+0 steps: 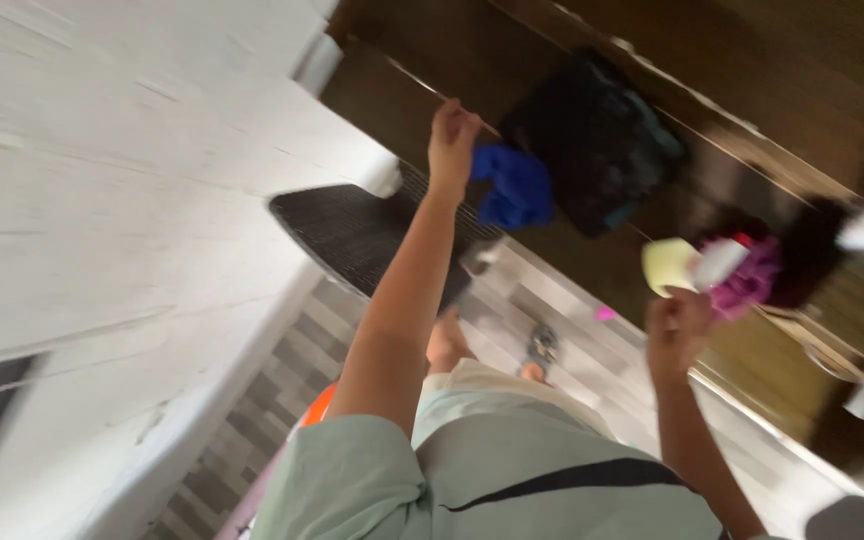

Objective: Cleaning a desk and electronic peripherals using a spray bottle, cleaning cloth, and a brush.

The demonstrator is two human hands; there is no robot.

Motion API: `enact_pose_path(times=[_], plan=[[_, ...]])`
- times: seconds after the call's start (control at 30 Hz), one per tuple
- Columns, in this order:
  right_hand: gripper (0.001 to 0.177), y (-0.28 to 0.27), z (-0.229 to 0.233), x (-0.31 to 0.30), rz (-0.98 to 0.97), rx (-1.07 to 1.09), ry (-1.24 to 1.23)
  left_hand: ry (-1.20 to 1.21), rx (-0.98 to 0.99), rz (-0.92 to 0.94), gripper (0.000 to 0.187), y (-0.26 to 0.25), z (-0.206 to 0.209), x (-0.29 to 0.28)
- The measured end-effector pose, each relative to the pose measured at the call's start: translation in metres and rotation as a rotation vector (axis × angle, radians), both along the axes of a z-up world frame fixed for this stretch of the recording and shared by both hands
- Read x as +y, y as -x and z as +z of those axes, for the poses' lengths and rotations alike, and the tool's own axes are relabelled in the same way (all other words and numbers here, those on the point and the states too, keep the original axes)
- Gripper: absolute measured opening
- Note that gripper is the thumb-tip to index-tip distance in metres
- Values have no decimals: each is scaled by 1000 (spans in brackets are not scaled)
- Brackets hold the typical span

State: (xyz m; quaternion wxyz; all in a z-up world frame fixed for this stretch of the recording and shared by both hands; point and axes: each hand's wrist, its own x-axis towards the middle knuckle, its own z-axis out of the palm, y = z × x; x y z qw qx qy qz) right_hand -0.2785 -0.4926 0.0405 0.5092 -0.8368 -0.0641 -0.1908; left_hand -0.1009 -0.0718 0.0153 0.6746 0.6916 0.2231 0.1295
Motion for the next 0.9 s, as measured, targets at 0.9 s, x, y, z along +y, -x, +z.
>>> enact_pose_path(times=[0.9], plan=[[29, -50, -44, 357, 114, 740, -359, -363, 140, 18, 57, -115, -11, 253]])
